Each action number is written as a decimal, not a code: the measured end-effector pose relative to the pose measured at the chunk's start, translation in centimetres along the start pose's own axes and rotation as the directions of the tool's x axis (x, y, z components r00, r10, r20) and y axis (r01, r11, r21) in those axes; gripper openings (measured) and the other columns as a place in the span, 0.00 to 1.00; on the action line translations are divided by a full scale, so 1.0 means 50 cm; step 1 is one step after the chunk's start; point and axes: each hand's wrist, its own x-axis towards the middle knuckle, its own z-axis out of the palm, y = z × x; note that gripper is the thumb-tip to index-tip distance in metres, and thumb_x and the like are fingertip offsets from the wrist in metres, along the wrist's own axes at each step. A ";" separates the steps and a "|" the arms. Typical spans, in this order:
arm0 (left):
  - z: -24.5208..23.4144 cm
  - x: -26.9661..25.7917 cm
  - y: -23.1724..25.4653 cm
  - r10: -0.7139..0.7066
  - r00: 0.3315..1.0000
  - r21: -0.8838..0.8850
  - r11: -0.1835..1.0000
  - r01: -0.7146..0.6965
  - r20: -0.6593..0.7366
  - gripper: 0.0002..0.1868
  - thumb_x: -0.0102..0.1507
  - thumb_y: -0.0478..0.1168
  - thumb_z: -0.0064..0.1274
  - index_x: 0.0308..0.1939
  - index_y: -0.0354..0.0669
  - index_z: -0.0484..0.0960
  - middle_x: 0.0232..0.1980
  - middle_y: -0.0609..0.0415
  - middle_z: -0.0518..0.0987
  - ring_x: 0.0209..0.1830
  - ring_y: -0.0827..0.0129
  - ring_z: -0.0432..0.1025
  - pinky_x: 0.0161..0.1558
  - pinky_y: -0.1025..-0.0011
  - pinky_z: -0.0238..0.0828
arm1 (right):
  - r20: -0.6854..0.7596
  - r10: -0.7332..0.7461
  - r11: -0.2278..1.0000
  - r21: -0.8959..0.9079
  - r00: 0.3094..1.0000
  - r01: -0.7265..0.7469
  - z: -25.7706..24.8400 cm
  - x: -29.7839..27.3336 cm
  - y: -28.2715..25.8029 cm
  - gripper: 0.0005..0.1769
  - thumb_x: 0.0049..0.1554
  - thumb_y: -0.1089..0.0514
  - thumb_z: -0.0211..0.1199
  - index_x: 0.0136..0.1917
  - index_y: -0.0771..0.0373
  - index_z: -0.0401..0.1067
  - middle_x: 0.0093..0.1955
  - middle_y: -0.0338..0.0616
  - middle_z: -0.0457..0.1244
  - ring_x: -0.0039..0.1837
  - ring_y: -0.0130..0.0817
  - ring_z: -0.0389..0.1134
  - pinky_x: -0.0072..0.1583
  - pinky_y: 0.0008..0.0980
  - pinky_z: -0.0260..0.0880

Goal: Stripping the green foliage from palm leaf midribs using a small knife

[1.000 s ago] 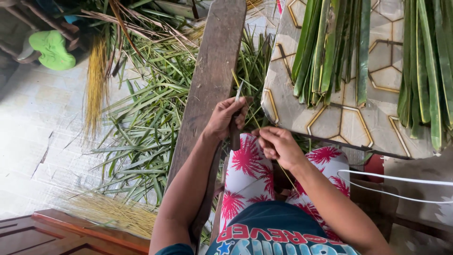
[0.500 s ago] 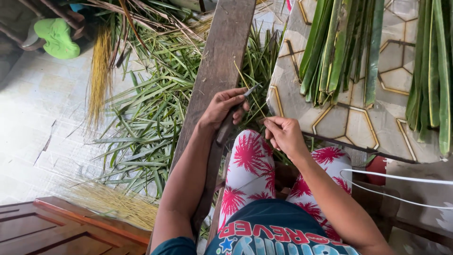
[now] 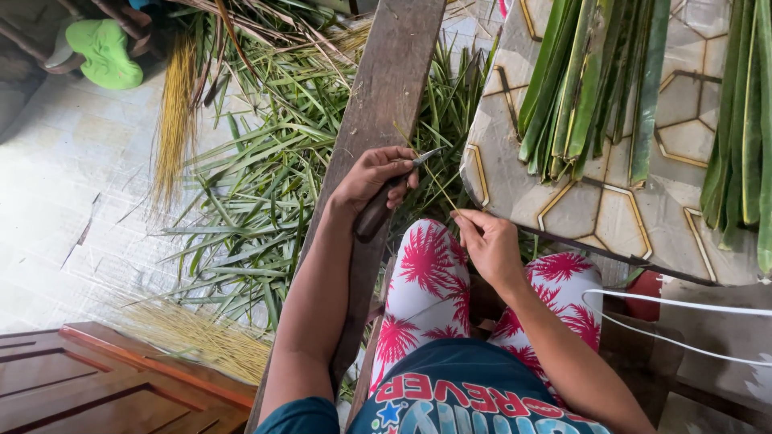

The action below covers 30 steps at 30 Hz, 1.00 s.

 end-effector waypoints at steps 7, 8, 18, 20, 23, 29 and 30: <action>0.010 -0.004 0.004 0.010 1.000 0.008 1.000 -0.010 0.000 0.09 0.62 0.26 0.48 0.47 0.25 0.73 0.26 0.32 0.74 0.09 0.68 0.63 0.08 0.68 0.63 | -0.025 -0.016 1.000 -0.010 1.000 0.015 -0.009 -0.041 -0.001 0.11 0.58 0.64 0.58 0.50 0.59 0.80 0.21 0.40 0.62 0.27 0.25 0.60 0.33 0.28 0.63; 0.009 -0.005 0.002 0.012 1.000 0.009 1.000 -0.012 0.000 0.09 0.62 0.26 0.48 0.47 0.25 0.73 0.26 0.32 0.74 0.09 0.68 0.63 0.08 0.68 0.63 | -0.025 -0.018 1.000 -0.009 1.000 0.017 -0.011 -0.045 0.002 0.11 0.58 0.64 0.58 0.50 0.59 0.80 0.21 0.40 0.62 0.27 0.25 0.60 0.33 0.28 0.63; -0.004 0.002 -0.005 0.079 0.996 0.013 0.997 -0.078 -0.048 0.10 0.63 0.26 0.49 0.48 0.25 0.73 0.26 0.31 0.75 0.09 0.67 0.63 0.08 0.68 0.63 | 0.023 0.061 0.994 0.085 0.998 -0.063 -0.045 -0.087 0.041 0.10 0.57 0.63 0.58 0.48 0.59 0.80 0.19 0.38 0.60 0.24 0.22 0.57 0.30 0.23 0.61; -0.001 0.001 -0.007 0.087 0.995 0.023 0.996 -0.086 -0.043 0.10 0.62 0.25 0.49 0.48 0.26 0.72 0.26 0.30 0.75 0.08 0.67 0.63 0.08 0.68 0.63 | 0.034 0.093 0.987 0.125 0.995 -0.096 -0.051 -0.097 0.039 0.10 0.57 0.63 0.58 0.48 0.60 0.80 0.19 0.38 0.60 0.23 0.21 0.57 0.27 0.21 0.60; 0.001 -0.002 -0.009 0.093 0.995 0.032 0.995 -0.092 -0.034 0.12 0.62 0.26 0.50 0.50 0.25 0.72 0.25 0.30 0.74 0.08 0.66 0.63 0.08 0.67 0.63 | 0.035 0.165 0.957 0.234 0.986 -0.169 -0.056 -0.106 0.022 0.10 0.57 0.63 0.58 0.48 0.62 0.79 0.19 0.38 0.58 0.22 0.19 0.55 0.26 0.17 0.58; -0.008 0.004 -0.016 0.098 0.986 0.045 0.995 -0.092 -0.132 0.10 0.61 0.26 0.52 0.45 0.28 0.73 0.24 0.31 0.74 0.08 0.65 0.62 0.07 0.68 0.62 | 0.040 0.230 0.909 0.349 0.972 -0.229 -0.053 -0.102 0.025 0.09 0.57 0.64 0.57 0.48 0.67 0.77 0.19 0.39 0.56 0.19 0.18 0.54 0.23 0.16 0.54; -0.021 0.009 -0.018 0.131 0.976 0.050 0.991 -0.124 -0.174 0.08 0.61 0.27 0.52 0.44 0.29 0.74 0.24 0.32 0.74 0.08 0.65 0.62 0.07 0.66 0.62 | 0.049 0.248 0.900 0.359 0.968 -0.248 -0.054 -0.102 0.028 0.09 0.57 0.65 0.58 0.48 0.68 0.77 0.19 0.41 0.56 0.18 0.18 0.52 0.21 0.16 0.53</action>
